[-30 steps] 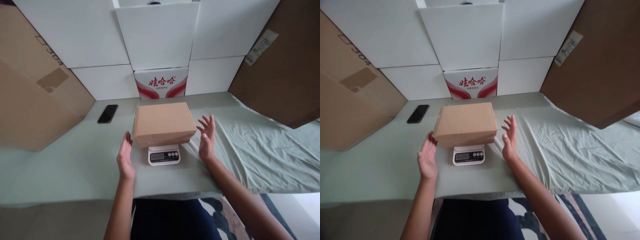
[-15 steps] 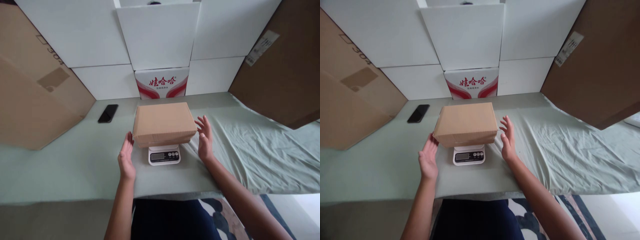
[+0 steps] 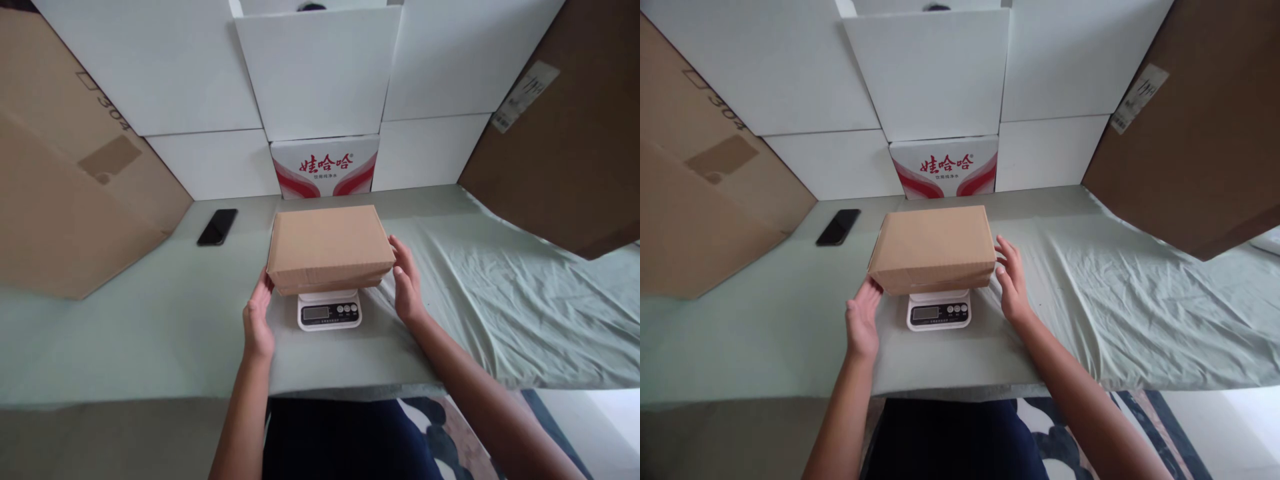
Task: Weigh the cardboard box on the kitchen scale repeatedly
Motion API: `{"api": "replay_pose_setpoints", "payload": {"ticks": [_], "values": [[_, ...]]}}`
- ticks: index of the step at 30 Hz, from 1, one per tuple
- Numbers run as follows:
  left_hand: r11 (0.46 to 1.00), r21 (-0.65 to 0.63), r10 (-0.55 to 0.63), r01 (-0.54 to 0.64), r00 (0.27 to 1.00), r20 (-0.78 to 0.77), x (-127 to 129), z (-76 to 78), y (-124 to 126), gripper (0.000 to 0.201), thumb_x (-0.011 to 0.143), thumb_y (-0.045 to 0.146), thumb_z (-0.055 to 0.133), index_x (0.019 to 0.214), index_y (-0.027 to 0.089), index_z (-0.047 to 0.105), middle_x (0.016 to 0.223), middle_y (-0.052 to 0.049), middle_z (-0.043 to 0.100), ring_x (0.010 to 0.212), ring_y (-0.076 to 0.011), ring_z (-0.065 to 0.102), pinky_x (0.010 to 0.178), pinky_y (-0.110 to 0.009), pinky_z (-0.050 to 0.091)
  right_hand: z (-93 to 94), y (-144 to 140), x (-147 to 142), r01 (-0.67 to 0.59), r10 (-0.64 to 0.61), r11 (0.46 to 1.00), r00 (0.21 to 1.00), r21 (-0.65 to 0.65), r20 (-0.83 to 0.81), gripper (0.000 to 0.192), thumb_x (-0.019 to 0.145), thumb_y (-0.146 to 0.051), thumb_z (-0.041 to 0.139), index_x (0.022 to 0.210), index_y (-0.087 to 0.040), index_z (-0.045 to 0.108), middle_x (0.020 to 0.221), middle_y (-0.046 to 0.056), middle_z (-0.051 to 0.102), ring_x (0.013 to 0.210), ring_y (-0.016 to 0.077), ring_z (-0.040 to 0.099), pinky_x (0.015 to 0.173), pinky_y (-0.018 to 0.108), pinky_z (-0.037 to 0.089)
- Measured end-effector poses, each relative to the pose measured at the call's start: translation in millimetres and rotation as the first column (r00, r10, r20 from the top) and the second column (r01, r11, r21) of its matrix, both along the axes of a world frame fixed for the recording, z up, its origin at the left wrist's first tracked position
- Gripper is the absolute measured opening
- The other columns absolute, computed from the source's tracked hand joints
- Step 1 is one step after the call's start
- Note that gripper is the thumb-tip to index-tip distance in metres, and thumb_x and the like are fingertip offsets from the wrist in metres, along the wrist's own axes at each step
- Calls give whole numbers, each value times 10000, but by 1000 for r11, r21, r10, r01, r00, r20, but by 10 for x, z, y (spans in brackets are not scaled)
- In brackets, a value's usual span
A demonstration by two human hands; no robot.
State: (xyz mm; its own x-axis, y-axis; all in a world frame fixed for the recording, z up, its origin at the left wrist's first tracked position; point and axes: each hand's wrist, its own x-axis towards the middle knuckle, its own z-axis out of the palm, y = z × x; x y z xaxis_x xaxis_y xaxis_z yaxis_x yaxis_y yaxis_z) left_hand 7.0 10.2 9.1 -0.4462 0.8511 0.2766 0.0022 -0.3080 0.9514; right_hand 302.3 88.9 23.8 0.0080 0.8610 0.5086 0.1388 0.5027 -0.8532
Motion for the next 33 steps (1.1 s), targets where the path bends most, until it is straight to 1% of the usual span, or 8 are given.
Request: {"api": "replay_pose_setpoints", "payload": {"ticks": [7, 14, 18, 21, 25, 29, 33], "values": [[1000, -14, 6, -6, 1000, 2, -16, -31, 8, 906, 910, 855, 426, 1493, 196, 641, 1560, -179, 607, 1503, -365, 522, 1257, -530, 407, 30, -13, -15, -13, 13, 1000, 1000, -16, -15, 576, 997, -632, 498, 1532, -420, 522, 1598, 46, 540, 1418, 344, 569, 1131, 569, 531], [1000, -15, -4, 4, 1000, -7, -13, -61, -2, 911, 905, 854, 450, 1485, 180, 648, 1540, -189, 624, 1515, -368, 505, 1271, -527, 387, 4, -29, -20, -40, 40, 999, 999, 0, 3, 580, 1017, -627, 482, 1561, -428, 487, 1664, 27, 494, 1498, 346, 510, 1174, 582, 500], [999, -28, -21, 21, 1000, -9, -8, -65, 7, 916, 897, 859, 457, 1470, 175, 663, 1544, -183, 622, 1535, -361, 479, 1286, -504, 367, -17, -48, -29, -68, 68, 997, 998, -19, 6, 626, 1013, -634, 495, 1599, -423, 433, 1698, 26, 460, 1531, 346, 484, 1200, 587, 481], [999, -39, -23, 23, 1000, -8, -3, -66, 10, 920, 888, 874, 446, 1433, 175, 694, 1538, -181, 629, 1530, -368, 485, 1282, -508, 373, -19, -66, -40, -67, 68, 997, 998, -27, 7, 654, 1011, -639, 500, 1621, -428, 395, 1721, 23, 428, 1554, 349, 460, 1224, 603, 456], [998, -47, -29, 29, 1000, -9, 8, -60, 3, 908, 890, 870, 442, 1416, 179, 706, 1535, -180, 633, 1526, -367, 492, 1282, -512, 372, -18, -70, -42, -74, 74, 997, 997, -21, 9, 654, 1007, -649, 498, 1618, -445, 389, 1728, 14, 415, 1566, 356, 445, 1237, 625, 438], [998, -47, -30, 29, 1000, -5, 28, -28, 5, 963, 859, 910, 429, 1411, 173, 710, 1517, -192, 646, 1534, -386, 476, 1281, -534, 370, -24, -55, -47, -88, 88, 996, 996, -29, 24, 660, 1011, -655, 486, 1626, -447, 368, 1738, 5, 398, 1599, 348, 398, 1265, 630, 410], [998, -31, -47, 47, 999, -12, 54, -16, 2, 993, 847, 933, 405, 1423, 179, 701, 1536, -187, 631, 1563, -395, 426, 1282, -541, 370, -34, -75, -87, -118, 118, 993, 993, -24, 24, 736, 1003, -675, 488, 1666, -452, 259, 1778, -15, 312, 1630, 342, 346, 1300, 619, 377]]}}
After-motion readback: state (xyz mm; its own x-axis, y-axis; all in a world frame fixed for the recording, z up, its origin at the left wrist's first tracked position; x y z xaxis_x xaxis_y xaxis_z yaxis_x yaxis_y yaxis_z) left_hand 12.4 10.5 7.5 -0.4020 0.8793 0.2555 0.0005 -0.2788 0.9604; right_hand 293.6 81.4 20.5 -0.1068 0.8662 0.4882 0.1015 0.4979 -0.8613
